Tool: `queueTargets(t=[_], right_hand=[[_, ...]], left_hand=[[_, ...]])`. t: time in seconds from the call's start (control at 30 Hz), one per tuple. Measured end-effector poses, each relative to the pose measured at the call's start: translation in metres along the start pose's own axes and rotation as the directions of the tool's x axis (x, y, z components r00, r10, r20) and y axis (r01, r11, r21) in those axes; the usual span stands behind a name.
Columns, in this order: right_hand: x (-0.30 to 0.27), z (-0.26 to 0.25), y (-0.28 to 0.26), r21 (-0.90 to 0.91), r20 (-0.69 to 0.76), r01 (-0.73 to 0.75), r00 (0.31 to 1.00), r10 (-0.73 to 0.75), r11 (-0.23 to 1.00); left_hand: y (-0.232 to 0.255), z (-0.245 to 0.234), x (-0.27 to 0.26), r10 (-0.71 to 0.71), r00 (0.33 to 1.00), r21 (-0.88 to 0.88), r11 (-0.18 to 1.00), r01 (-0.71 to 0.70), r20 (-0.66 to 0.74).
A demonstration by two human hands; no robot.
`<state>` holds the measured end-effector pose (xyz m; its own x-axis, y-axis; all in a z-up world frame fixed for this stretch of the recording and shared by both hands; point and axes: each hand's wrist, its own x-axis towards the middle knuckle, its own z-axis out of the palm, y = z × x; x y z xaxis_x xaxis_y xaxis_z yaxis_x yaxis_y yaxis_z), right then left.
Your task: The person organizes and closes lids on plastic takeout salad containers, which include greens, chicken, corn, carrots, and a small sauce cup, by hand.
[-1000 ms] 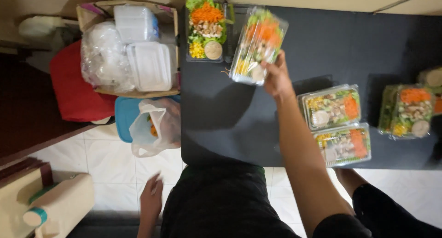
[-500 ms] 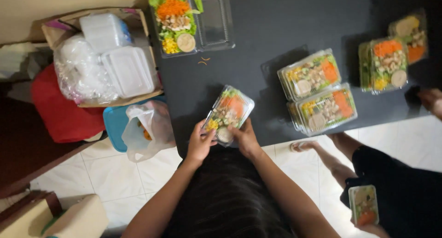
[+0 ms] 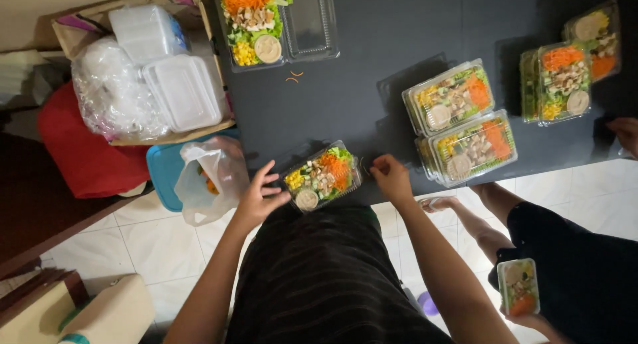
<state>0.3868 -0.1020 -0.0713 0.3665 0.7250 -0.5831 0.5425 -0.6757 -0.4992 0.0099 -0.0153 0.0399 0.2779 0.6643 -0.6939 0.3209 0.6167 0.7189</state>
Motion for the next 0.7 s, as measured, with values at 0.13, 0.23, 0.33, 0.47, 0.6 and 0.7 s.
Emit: queueTargets(t=[0.13, 0.23, 0.33, 0.47, 0.6, 0.7], right_hand=[[0.013, 0.0, -0.012, -0.051, -0.035, 0.195, 0.98, -0.197, 0.98], [0.01, 0.009, -0.024, -0.083, -0.021, 0.306, 0.951, -0.308, 0.948], [0.005, 0.011, -0.031, -0.319, 0.074, 0.454, 0.887, -0.456, 0.832], [0.023, 0.02, 0.001, -0.389, 0.15, 0.521, 0.85, -0.505, 0.76], [0.024, 0.014, -0.008, -0.4, 0.197, 0.539, 0.84, -0.505, 0.741], [0.029, 0.007, -0.006, -0.273, 0.163, 0.482, 0.876, -0.453, 0.833]], left_hand=[[0.008, 0.01, -0.018, -0.034, 0.987, -0.015, 0.999, 0.037, 0.155], [-0.005, 0.018, -0.027, -0.054, 0.984, 0.084, 0.996, 0.04, 0.173], [-0.002, 0.023, -0.034, -0.082, 0.985, 0.079, 0.994, 0.071, 0.151], [0.01, 0.032, -0.039, -0.068, 0.989, 0.126, 0.991, 0.052, 0.132], [0.005, 0.032, -0.038, -0.06, 0.995, 0.153, 0.987, 0.047, 0.085], [0.005, 0.031, -0.043, -0.061, 0.995, 0.162, 0.986, 0.048, 0.076]])
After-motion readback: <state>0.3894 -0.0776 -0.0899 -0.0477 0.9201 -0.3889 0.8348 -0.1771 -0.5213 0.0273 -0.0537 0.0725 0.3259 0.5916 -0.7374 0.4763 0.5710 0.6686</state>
